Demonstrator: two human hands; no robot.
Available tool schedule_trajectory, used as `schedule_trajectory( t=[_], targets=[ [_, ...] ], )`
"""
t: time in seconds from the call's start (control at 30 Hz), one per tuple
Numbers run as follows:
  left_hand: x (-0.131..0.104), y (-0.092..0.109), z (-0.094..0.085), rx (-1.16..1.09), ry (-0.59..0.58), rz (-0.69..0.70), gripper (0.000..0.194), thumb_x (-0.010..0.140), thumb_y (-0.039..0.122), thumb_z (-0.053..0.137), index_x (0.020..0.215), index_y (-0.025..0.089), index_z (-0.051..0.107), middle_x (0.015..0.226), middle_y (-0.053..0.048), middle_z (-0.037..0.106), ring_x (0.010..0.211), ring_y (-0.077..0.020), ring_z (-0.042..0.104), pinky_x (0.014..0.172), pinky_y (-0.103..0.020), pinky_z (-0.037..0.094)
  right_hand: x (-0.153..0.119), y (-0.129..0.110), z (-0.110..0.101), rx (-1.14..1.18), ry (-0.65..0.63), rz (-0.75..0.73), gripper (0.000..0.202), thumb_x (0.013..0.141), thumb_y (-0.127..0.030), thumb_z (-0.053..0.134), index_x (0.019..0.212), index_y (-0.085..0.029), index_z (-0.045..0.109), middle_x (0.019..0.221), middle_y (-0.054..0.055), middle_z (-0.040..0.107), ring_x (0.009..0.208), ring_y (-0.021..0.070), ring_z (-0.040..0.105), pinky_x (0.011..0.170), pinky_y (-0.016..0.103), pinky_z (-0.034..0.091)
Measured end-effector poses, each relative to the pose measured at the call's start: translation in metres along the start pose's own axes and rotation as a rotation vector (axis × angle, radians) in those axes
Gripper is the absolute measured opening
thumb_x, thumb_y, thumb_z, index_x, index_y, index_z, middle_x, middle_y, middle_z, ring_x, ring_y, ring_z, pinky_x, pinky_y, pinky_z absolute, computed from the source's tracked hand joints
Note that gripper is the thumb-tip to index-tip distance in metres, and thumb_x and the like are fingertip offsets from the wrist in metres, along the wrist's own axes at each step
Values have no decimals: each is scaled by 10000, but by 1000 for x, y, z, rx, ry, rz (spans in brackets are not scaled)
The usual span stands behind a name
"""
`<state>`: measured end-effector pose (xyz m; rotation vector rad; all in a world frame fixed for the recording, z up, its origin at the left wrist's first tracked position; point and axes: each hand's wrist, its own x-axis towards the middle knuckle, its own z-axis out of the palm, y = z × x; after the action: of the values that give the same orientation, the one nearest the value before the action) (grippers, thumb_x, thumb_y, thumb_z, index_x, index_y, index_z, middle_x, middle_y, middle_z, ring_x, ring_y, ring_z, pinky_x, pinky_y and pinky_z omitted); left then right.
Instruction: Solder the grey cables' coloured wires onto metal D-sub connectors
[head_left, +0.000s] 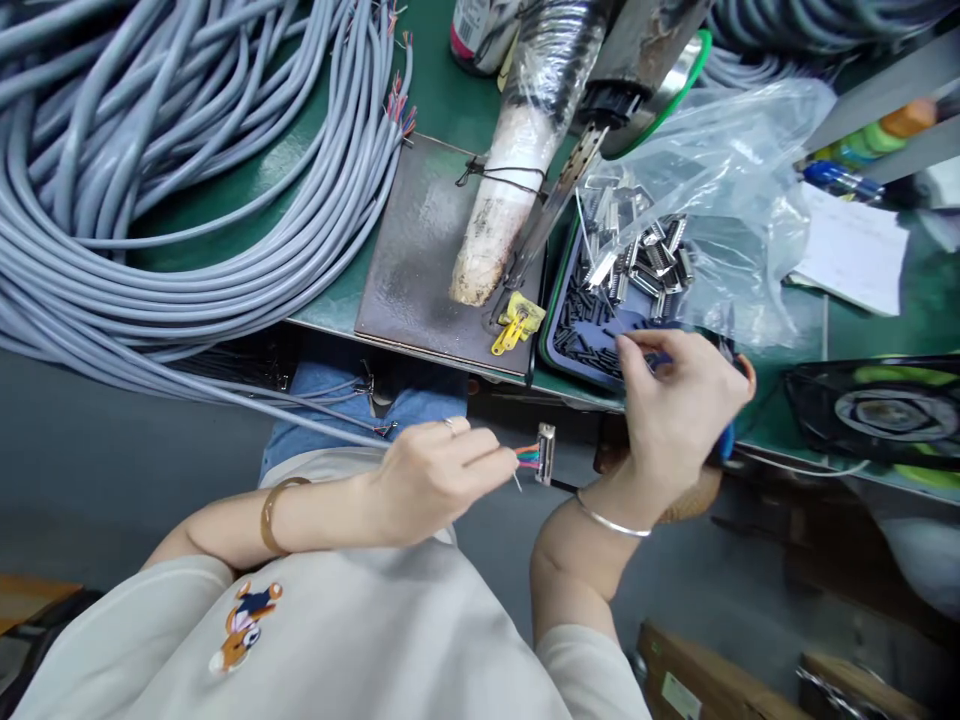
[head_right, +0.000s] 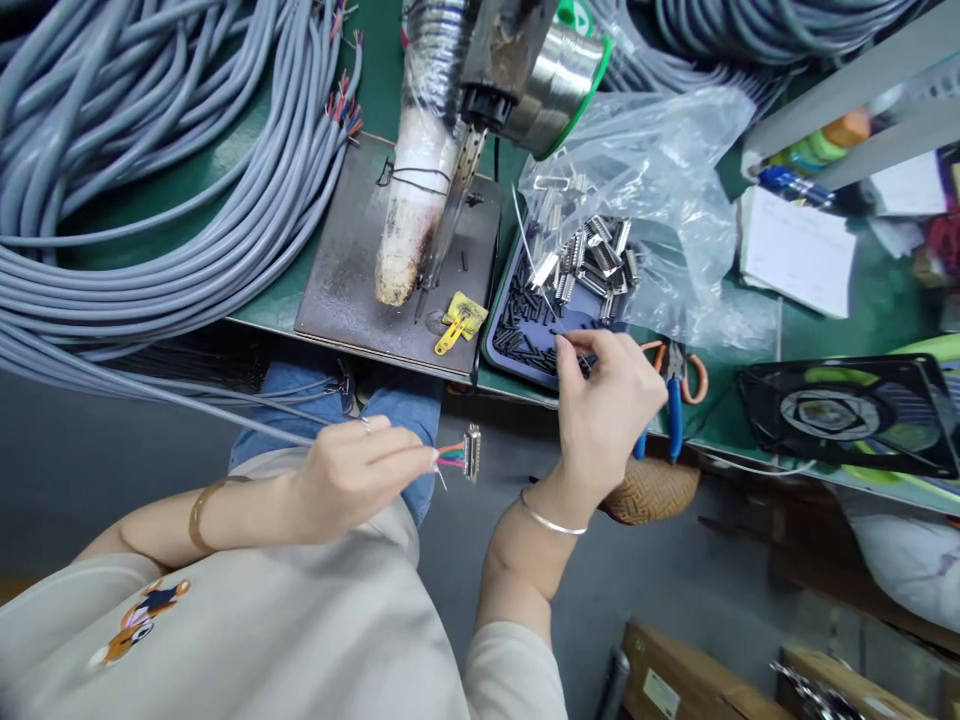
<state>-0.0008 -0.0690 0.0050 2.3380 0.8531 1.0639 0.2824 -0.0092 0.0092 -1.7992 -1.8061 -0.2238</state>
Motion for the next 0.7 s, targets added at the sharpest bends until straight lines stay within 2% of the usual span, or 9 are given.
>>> schedule_trajectory(
  t=[0.1,0.17,0.27,0.37,0.43,0.5,0.57,0.63,0.7],
  targets=[
    [-1,-6,4,-234,-409,8,162,949,92,622,848,155,731,725,-39,749,590,-146,638,552,-256,445,18,31,15,-5,-86,-40,245,872,-401,798,688,-252,736,648,10,679,501,125,506,551,341,378],
    [0,-20,3,-581,-521,-189,134,951,170,673,831,166,733,688,-16,737,589,-122,646,578,-219,462,20,36,22,8,-118,-24,188,849,-329,825,710,-246,729,683,2,682,522,125,494,576,333,379],
    [2,-43,-5,-948,-337,-633,217,890,294,752,744,154,672,584,7,657,500,-101,599,512,-193,454,13,19,22,21,-52,24,179,859,-278,794,727,-228,684,713,-17,643,547,130,460,600,323,375],
    [5,-58,-16,-997,-128,-850,247,811,308,829,747,150,651,573,12,636,498,-92,592,502,-181,463,-1,-18,9,117,80,111,112,922,-290,713,850,-215,671,701,-32,603,531,132,471,583,313,400],
    [8,-60,-21,-965,-45,-876,257,776,301,850,737,145,649,579,12,620,489,-78,561,485,-171,444,-13,-47,-2,347,179,182,120,928,-311,720,874,-221,662,744,1,643,586,145,581,521,290,396],
    [12,-57,-24,-904,12,-856,232,766,278,841,746,140,655,594,22,592,470,-56,499,455,-160,392,-26,-74,-11,512,133,232,118,929,-319,722,877,-217,693,770,14,660,600,139,582,494,275,384],
    [16,-52,-24,-818,58,-817,186,773,245,809,762,137,658,626,27,581,465,-40,444,440,-158,341,-38,-95,-14,626,6,231,110,910,-319,745,869,-218,734,799,8,676,569,109,527,458,254,332],
    [20,-47,-23,-723,87,-773,149,784,219,772,763,138,649,637,29,575,466,-34,405,435,-164,303,-48,-109,-11,718,-126,245,104,921,-322,740,905,-223,770,861,23,708,602,108,554,472,250,361],
    [23,-44,-21,-635,105,-722,121,797,204,742,758,142,645,588,51,528,457,-34,355,431,-173,258,-54,-116,-4,755,-161,275,131,946,-335,720,928,-223,785,876,33,723,634,117,591,500,259,400]
  ],
)
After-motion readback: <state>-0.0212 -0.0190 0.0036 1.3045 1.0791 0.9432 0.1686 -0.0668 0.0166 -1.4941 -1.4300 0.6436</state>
